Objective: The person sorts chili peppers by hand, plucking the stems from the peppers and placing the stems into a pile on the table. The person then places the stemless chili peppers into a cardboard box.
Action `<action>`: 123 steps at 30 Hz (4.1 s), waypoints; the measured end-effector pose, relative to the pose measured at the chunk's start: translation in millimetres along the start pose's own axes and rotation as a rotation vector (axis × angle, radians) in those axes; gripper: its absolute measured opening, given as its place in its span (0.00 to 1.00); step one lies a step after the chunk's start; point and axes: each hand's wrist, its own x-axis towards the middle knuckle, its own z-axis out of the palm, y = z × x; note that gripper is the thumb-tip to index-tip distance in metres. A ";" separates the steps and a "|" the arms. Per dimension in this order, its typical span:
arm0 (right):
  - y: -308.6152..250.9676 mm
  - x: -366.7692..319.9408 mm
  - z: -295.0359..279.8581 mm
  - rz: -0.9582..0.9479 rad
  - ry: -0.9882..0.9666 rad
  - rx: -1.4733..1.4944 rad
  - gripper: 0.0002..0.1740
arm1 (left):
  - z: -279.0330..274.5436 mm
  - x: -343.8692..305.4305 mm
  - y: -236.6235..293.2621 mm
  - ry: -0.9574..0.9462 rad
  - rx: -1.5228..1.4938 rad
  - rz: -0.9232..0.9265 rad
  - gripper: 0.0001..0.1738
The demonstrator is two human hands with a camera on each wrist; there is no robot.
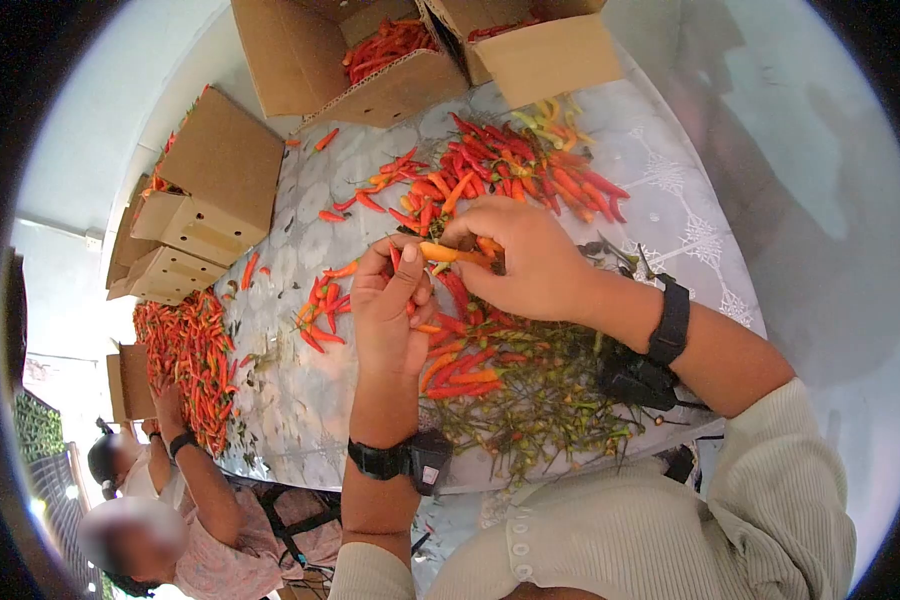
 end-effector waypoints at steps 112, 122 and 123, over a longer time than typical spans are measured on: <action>-27.4 82.6 -40.2 -0.094 -0.176 -0.382 0.12 | -26.0 16.8 -4.6 0.193 -0.169 0.086 0.19; -34.2 -19.6 10.7 -0.241 -0.455 -0.230 0.19 | -29.7 18.7 -9.2 0.173 -0.082 0.100 0.19; -35.7 -20.7 13.9 -0.271 -0.542 -0.277 0.21 | -31.4 19.3 -9.9 0.176 -0.086 0.103 0.19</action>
